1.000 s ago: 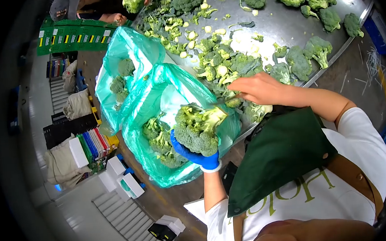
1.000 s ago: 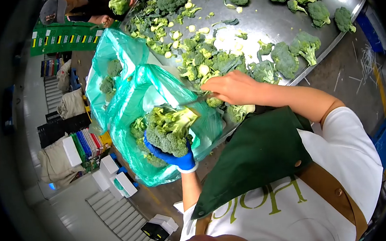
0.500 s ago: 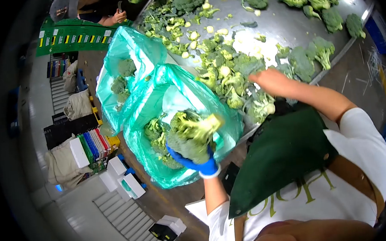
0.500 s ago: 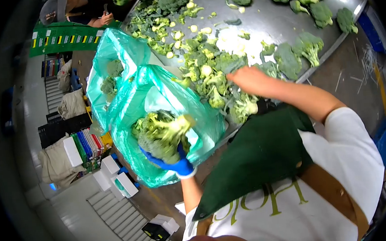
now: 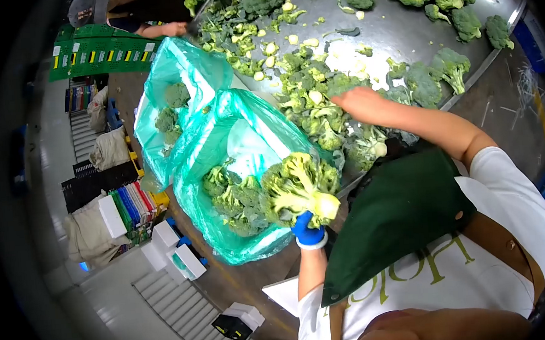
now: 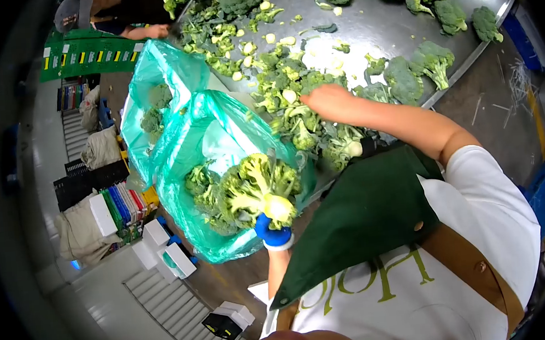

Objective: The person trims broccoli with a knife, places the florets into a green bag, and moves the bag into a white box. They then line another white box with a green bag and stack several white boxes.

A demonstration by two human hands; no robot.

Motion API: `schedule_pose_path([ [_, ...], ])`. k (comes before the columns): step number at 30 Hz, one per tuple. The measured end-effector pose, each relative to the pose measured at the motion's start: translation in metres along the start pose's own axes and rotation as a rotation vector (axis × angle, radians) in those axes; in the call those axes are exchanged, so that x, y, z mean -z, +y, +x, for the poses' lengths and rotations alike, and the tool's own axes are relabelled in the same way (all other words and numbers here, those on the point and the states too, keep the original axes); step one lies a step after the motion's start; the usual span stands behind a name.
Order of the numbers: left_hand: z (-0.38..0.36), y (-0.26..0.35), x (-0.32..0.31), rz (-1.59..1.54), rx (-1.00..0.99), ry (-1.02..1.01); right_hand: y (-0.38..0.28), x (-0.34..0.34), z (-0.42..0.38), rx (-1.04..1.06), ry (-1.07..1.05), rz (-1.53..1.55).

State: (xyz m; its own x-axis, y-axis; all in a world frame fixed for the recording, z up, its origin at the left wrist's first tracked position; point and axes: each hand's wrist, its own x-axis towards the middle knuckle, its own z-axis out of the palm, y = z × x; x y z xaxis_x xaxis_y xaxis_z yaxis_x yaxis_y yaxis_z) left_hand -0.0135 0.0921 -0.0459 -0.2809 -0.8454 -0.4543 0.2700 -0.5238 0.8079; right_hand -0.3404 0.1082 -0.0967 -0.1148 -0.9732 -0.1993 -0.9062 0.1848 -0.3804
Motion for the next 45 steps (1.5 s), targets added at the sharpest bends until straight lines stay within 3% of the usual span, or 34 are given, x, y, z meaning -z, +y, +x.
schedule_pose_path([
  [1, 0.001, 0.0, -0.002, -0.02, -0.002, -0.006, 0.014, -0.006, 0.001, 0.05, 0.024, 0.046],
  [4, -0.016, 0.008, 0.02, -0.043, 0.084, -0.116, -0.015, 0.024, -0.025, 0.379, 0.452, 0.321],
  [8, -0.003, 0.002, 0.019, -0.034, 0.125, -0.196, -0.031, 0.051, -0.027, 0.617, 0.396, 0.114],
  [11, 0.0, -0.009, 0.034, -0.205, 0.219, -0.28, -0.028, 0.051, -0.023, 0.593, 0.346, 0.037],
  [12, 0.002, -0.015, 0.043, -0.37, 0.274, -0.326, -0.025, 0.045, -0.02, 0.454, 0.26, -0.002],
  [13, 0.003, -0.022, 0.051, -0.426, 0.305, -0.368, -0.015, 0.025, -0.009, 0.122, 0.161, 0.009],
  [15, 0.008, -0.039, 0.066, -0.614, 0.383, -0.552, 0.016, 0.024, -0.003, 0.028, 0.132, -0.164],
  [17, 0.013, -0.056, 0.08, -0.826, 0.483, -0.737, -0.008, 0.038, -0.026, 0.284, 0.338, 0.125],
  [19, 0.014, -0.053, 0.068, -0.717, 0.434, -0.666, -0.027, 0.043, -0.029, 0.524, 0.475, 0.261],
  [23, 0.009, -0.043, 0.052, -0.532, 0.363, -0.499, -0.054, 0.055, -0.029, 0.598, 0.399, 0.023],
  [24, 0.007, -0.041, 0.051, -0.503, 0.355, -0.475, -0.054, 0.055, -0.024, 0.559, 0.245, 0.134],
  [27, 0.004, -0.042, 0.049, -0.422, 0.329, -0.397, -0.033, 0.029, 0.003, -0.063, -0.047, -0.034],
  [30, 0.003, -0.033, 0.046, -0.279, 0.266, -0.284, -0.001, 0.003, -0.001, 0.139, 0.014, 0.093],
  [33, 0.01, -0.023, 0.025, -0.031, 0.161, -0.081, -0.028, 0.039, -0.027, 0.221, 0.373, 0.496],
  [35, 0.013, -0.006, -0.027, 0.122, 0.08, -0.038, -0.036, 0.072, -0.039, 0.225, 0.303, 0.881],
  [37, 0.021, 0.004, -0.074, 0.214, 0.047, -0.097, -0.041, 0.092, -0.053, 0.306, 0.117, 0.961],
  [39, 0.027, 0.008, -0.105, 0.257, 0.041, -0.211, -0.04, 0.076, -0.059, 0.392, 0.31, 0.592],
  [40, 0.031, 0.005, -0.11, 0.26, 0.067, -0.246, -0.029, 0.061, -0.054, 0.362, 0.363, 0.633],
  [43, 0.042, -0.002, -0.118, 0.151, 0.176, -0.422, 0.035, 0.03, -0.04, 0.178, 0.36, 0.832],
  [45, 0.043, 0.003, -0.135, 0.202, 0.089, -0.593, 0.075, 0.054, -0.056, -0.403, -0.022, 1.466],
])
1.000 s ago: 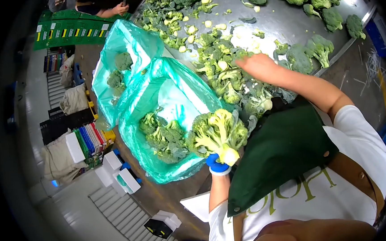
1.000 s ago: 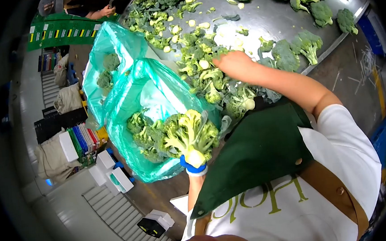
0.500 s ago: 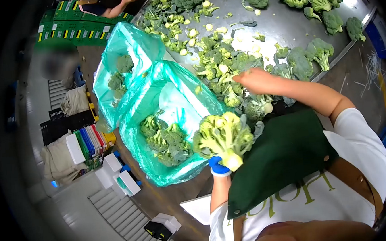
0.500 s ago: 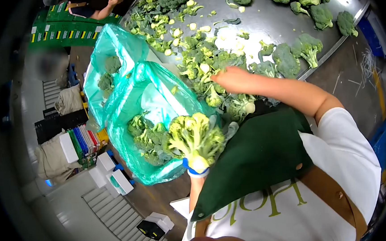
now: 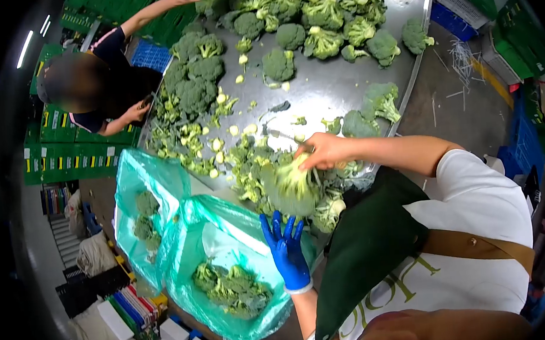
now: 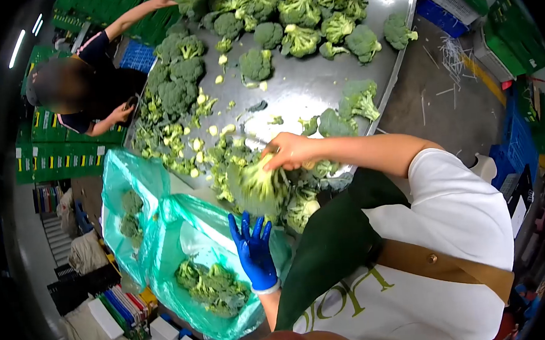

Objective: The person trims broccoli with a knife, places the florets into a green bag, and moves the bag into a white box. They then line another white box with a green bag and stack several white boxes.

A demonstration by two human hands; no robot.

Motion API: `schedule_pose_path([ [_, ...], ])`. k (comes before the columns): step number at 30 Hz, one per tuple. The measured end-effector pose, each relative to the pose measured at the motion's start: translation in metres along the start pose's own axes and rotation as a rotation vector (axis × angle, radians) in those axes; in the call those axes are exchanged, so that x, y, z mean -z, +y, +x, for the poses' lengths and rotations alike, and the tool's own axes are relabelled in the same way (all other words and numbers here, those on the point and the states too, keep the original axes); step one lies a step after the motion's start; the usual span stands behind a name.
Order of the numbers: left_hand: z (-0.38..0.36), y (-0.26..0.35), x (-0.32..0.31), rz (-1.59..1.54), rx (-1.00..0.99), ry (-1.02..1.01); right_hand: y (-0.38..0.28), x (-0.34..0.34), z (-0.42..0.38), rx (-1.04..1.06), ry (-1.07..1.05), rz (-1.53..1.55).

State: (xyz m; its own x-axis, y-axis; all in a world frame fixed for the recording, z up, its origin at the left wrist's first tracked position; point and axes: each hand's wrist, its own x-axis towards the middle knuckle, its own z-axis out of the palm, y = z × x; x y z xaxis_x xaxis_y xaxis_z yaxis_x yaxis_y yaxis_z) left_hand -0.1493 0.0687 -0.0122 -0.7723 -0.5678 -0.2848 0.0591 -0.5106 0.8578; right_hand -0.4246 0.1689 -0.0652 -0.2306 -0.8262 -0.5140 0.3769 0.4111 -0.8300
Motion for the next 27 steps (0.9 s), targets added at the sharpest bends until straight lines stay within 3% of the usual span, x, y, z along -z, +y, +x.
schedule_pose_path([
  [4, 0.015, 0.023, -0.01, 0.255, 0.017, 0.129, -0.011, 0.114, 0.012, 0.181, 0.548, 0.096],
  [10, 0.015, 0.027, 0.004, 0.185, 0.029, 0.26, -0.105, 0.297, 0.015, 0.52, 1.249, -0.023],
  [12, 0.014, 0.029, 0.007, 0.175, 0.035, 0.298, -0.14, 0.351, 0.026, 0.501, 1.444, -0.139],
  [14, 0.013, 0.033, 0.012, 0.138, 0.0, 0.325, -0.157, 0.399, 0.038, 0.805, 1.233, -0.086],
  [16, 0.012, 0.041, 0.013, 0.198, -0.096, 0.379, -0.184, 0.398, 0.045, 0.477, 1.234, -0.164],
  [17, 0.011, 0.046, 0.019, 0.259, -0.14, 0.404, -0.187, 0.37, 0.051, 0.656, 1.18, -0.123],
  [18, 0.008, 0.051, 0.03, 0.324, -0.172, 0.44, -0.171, 0.392, 0.078, 0.75, 0.999, -0.169],
  [19, 0.003, 0.056, 0.044, 0.317, -0.192, 0.474, -0.167, 0.354, 0.086, 0.695, 0.918, -0.177],
  [20, -0.002, 0.061, 0.061, 0.31, -0.214, 0.5, -0.158, 0.31, 0.084, 0.635, 0.701, -0.192],
  [21, -0.01, 0.067, 0.081, 0.282, -0.203, 0.515, -0.139, 0.283, 0.088, 0.465, 0.594, -0.37],
  [22, -0.019, 0.074, 0.103, 0.257, -0.189, 0.513, -0.119, 0.23, 0.09, 0.47, 0.533, -0.4],
  [23, -0.028, 0.079, 0.131, 0.295, -0.154, 0.505, -0.092, 0.204, 0.091, 0.409, 0.327, -0.493],
  [24, -0.035, 0.081, 0.165, 0.335, -0.119, 0.478, -0.086, 0.144, 0.071, 0.225, 0.23, -0.535],
  [25, -0.042, 0.072, 0.21, 0.501, -0.12, 0.531, -0.054, 0.109, 0.068, 0.27, 0.212, -0.468],
  [27, -0.061, 0.044, 0.306, 0.85, -0.072, 0.672, -0.032, 0.032, 0.042, 0.058, -0.064, -0.439],
])
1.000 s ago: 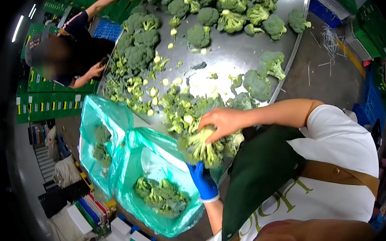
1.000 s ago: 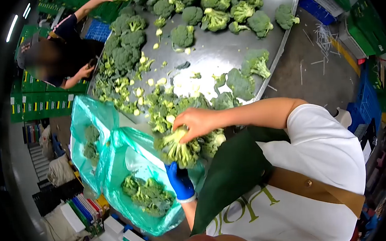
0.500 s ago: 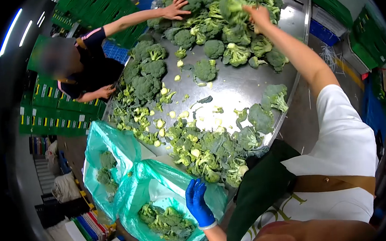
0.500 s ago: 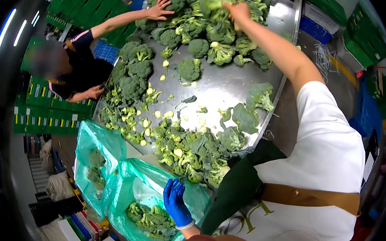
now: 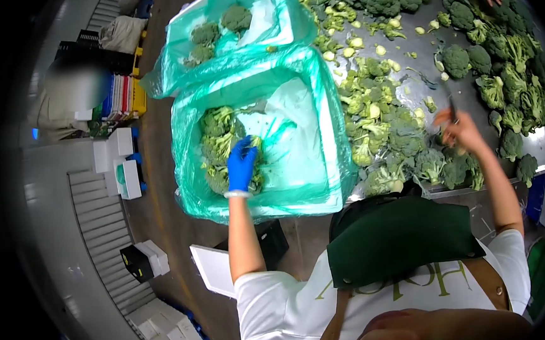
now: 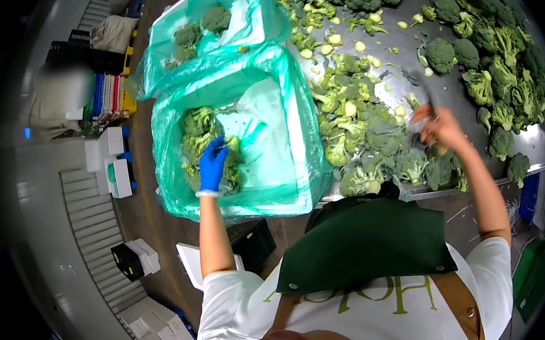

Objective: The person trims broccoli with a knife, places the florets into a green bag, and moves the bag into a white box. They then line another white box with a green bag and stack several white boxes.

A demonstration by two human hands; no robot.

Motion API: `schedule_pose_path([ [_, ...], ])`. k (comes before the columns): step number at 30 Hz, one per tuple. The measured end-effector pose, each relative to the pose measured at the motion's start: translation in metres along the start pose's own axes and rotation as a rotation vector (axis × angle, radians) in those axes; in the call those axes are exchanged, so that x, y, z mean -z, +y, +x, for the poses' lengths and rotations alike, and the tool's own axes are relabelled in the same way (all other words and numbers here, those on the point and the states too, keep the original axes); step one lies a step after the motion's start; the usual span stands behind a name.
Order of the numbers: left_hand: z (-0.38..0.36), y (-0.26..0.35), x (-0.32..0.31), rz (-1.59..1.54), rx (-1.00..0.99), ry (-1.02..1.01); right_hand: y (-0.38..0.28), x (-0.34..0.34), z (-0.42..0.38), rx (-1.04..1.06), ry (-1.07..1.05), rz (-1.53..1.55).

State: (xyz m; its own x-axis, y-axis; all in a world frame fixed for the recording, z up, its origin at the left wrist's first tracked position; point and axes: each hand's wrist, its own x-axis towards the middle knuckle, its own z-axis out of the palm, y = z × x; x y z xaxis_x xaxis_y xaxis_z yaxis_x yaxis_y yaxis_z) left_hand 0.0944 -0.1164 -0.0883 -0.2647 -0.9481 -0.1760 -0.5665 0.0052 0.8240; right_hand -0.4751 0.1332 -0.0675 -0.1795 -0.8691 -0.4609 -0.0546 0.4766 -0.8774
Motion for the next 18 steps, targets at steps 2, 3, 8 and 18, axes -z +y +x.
schedule_pose_path([
  [2, 0.016, -0.042, 0.03, 0.49, -0.087, 0.075, 0.001, -0.07, -0.019, -0.086, -0.203, 0.105],
  [3, 0.022, -0.059, 0.038, 0.632, -0.205, 0.058, 0.009, -0.097, -0.026, -0.13, -0.309, 0.152],
  [8, 0.04, -0.047, 0.015, 0.941, -0.108, -0.209, 0.043, -0.163, -0.045, -0.077, -0.283, -0.169],
  [18, 0.045, -0.045, 0.001, 0.964, -0.091, -0.203, 0.086, -0.178, -0.069, 0.236, 0.203, -0.672],
])
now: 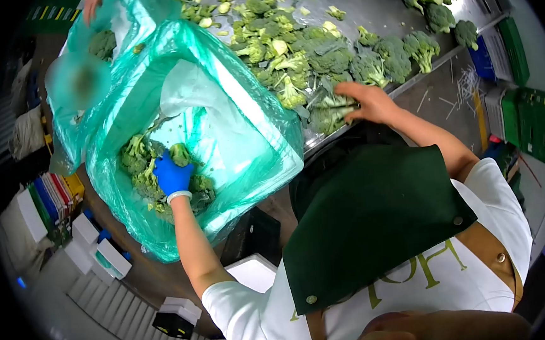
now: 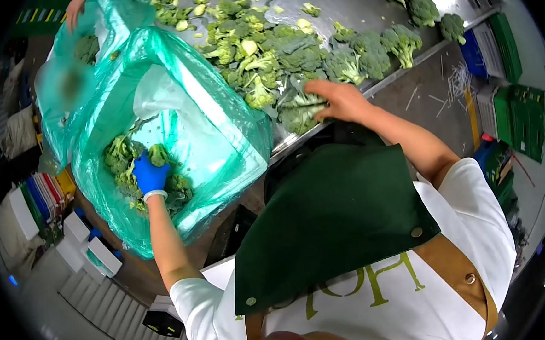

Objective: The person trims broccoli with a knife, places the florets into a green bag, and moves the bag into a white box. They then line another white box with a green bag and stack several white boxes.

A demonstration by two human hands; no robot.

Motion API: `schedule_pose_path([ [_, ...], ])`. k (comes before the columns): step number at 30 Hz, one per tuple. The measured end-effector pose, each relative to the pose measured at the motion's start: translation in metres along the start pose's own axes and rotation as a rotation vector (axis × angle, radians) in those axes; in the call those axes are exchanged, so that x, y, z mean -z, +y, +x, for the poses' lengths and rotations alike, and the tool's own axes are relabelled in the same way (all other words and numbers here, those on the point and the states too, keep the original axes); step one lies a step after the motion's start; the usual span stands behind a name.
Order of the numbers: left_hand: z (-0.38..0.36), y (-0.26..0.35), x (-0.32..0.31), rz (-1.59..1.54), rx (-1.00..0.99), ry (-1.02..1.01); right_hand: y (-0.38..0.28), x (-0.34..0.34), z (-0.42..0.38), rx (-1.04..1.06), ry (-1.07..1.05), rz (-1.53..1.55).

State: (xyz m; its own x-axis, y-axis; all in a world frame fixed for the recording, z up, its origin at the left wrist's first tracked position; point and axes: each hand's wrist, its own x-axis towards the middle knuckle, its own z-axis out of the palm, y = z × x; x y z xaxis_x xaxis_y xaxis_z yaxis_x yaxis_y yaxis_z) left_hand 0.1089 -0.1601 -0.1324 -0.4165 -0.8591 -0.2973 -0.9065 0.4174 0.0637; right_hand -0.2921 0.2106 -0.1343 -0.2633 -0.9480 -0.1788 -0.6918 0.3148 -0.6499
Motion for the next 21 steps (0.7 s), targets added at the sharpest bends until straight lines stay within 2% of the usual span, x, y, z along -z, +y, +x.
schedule_pose_path([
  [1, 0.003, -0.009, 0.003, -0.108, -0.006, 0.036, 0.015, -0.003, 0.001, 0.022, 0.124, -0.006],
  [2, 0.006, -0.03, -0.009, -0.302, -0.035, 0.231, 0.023, 0.002, 0.001, -0.006, 0.203, -0.037],
  [3, 0.011, -0.037, -0.004, -0.495, 0.018, 0.279, 0.02, 0.014, 0.002, -0.075, 0.185, -0.006],
  [4, 0.006, -0.049, 0.004, -0.822, 0.146, 0.222, 0.015, 0.021, 0.001, -0.134, 0.168, 0.043],
  [5, -0.011, -0.03, 0.038, -1.146, 0.277, 0.163, 0.013, 0.024, 0.001, -0.185, 0.147, 0.096],
  [7, -0.029, -0.035, 0.059, -1.635, 0.125, 0.131, 0.017, 0.016, 0.0, -0.066, 0.132, 0.086],
  [9, -0.05, -0.042, 0.065, -1.796, 0.116, 0.121, -0.001, 0.017, 0.008, -0.1, 0.17, 0.207],
  [10, -0.068, -0.013, 0.081, -1.687, -0.026, 0.185, -0.008, 0.018, 0.017, 0.011, 0.232, 0.203],
  [11, -0.085, 0.027, 0.099, -1.572, -0.164, 0.238, -0.028, 0.028, 0.025, -0.013, 0.184, 0.301],
  [13, -0.093, 0.074, 0.117, -1.271, -0.347, 0.203, -0.082, 0.055, 0.041, -0.08, 0.1, 0.48],
  [16, -0.101, 0.13, 0.118, -1.057, -0.558, 0.195, -0.129, 0.061, 0.065, 0.338, 0.125, 0.633],
  [19, -0.108, 0.174, 0.119, -0.901, -0.73, 0.256, -0.171, 0.083, 0.081, 0.311, 0.006, 0.696],
  [21, -0.114, 0.2, 0.125, -0.784, -0.756, 0.334, -0.168, 0.071, 0.096, 0.53, 0.2, 0.528],
])
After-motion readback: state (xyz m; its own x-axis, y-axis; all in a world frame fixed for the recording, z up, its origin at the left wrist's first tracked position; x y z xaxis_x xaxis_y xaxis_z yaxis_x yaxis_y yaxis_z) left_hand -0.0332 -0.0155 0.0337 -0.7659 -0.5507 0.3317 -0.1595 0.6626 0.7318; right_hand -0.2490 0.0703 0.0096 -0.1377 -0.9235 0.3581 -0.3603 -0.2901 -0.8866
